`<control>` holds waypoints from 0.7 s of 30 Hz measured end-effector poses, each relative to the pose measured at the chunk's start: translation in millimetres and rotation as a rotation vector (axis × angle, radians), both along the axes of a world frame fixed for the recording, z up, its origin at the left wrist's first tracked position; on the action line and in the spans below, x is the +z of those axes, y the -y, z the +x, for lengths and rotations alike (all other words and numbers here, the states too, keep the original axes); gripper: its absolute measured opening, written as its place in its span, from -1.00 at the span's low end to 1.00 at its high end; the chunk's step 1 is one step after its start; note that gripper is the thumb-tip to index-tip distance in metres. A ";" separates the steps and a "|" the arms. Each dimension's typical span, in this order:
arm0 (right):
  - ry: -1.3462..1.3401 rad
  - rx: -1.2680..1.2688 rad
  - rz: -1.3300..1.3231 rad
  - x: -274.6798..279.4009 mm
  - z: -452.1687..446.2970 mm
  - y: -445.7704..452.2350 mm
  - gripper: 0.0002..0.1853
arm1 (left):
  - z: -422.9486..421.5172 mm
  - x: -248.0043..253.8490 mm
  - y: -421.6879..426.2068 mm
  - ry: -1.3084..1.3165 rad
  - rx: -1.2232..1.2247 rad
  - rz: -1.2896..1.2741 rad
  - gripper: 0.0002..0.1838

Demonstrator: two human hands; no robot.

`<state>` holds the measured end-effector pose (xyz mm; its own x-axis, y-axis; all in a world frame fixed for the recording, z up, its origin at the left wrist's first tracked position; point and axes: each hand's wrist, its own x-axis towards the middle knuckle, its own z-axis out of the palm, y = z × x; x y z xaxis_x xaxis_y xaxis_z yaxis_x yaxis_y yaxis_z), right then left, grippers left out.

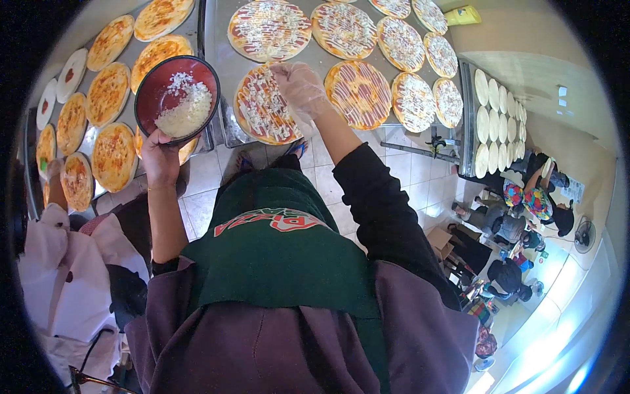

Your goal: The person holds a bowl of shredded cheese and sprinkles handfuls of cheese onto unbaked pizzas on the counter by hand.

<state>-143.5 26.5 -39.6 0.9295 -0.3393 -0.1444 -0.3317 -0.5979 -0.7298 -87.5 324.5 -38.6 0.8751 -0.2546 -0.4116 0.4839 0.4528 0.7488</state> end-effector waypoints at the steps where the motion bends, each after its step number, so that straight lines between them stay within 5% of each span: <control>1: 0.040 0.019 0.025 3.1 -1.1 1.4 -0.71 | -1.2 3.8 1.8 -0.003 0.006 0.003 -0.34; 11: -0.003 0.085 0.191 56.8 -0.5 20.9 -0.68 | -1.4 21.4 28.9 0.010 -0.053 0.074 -0.42; 16: 0.054 0.091 0.573 98.7 -8.8 15.3 -0.70 | -0.1 31.1 63.2 0.013 -0.223 0.052 -0.36; 20: 0.133 0.201 0.576 90.6 -7.6 10.6 -0.70 | -6.9 32.3 96.5 -0.083 -0.338 0.069 -0.30; 21: 0.152 0.300 0.281 86.3 -7.7 8.1 -0.70 | -8.4 31.2 103.1 -0.063 -0.405 0.073 -0.28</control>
